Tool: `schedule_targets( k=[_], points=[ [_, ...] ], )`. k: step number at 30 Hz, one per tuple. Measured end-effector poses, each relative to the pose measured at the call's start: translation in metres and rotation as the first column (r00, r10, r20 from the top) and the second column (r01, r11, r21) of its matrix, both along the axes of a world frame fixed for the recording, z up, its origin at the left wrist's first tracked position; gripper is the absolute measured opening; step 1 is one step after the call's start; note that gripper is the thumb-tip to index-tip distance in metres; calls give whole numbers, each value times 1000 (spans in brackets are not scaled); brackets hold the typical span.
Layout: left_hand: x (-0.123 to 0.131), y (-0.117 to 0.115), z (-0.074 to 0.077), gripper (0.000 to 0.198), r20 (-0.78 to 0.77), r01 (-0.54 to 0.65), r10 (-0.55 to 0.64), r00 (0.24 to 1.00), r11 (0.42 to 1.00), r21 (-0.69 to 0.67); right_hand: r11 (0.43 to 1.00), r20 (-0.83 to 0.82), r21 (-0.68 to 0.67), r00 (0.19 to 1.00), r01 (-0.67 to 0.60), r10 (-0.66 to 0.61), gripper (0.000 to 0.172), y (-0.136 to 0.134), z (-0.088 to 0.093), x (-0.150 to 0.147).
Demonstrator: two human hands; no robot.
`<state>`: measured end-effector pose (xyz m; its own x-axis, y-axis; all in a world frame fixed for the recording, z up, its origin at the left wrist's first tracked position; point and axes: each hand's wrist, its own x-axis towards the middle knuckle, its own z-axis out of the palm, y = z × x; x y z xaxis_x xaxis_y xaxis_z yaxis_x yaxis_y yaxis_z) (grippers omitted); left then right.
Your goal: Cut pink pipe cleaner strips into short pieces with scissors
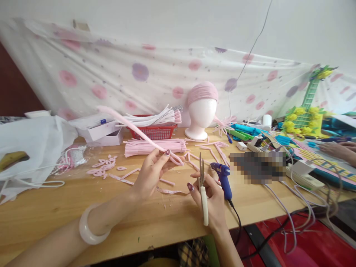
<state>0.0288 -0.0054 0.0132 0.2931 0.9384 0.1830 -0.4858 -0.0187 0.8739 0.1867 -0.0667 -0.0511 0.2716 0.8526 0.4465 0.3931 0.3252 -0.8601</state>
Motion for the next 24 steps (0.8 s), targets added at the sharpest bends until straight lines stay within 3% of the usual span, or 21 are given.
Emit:
schedule_targets(
  k=[15,24],
  points=[
    [-4,8,-5,21,-124,4,4,992,998,65,999,48,18,998,32,-32,25,4,-7,2],
    [-11,8,7,24,-190,160,-122,974,967,199,997,180,-68,983,-23,35,17,2,-12,-2]
  ],
)
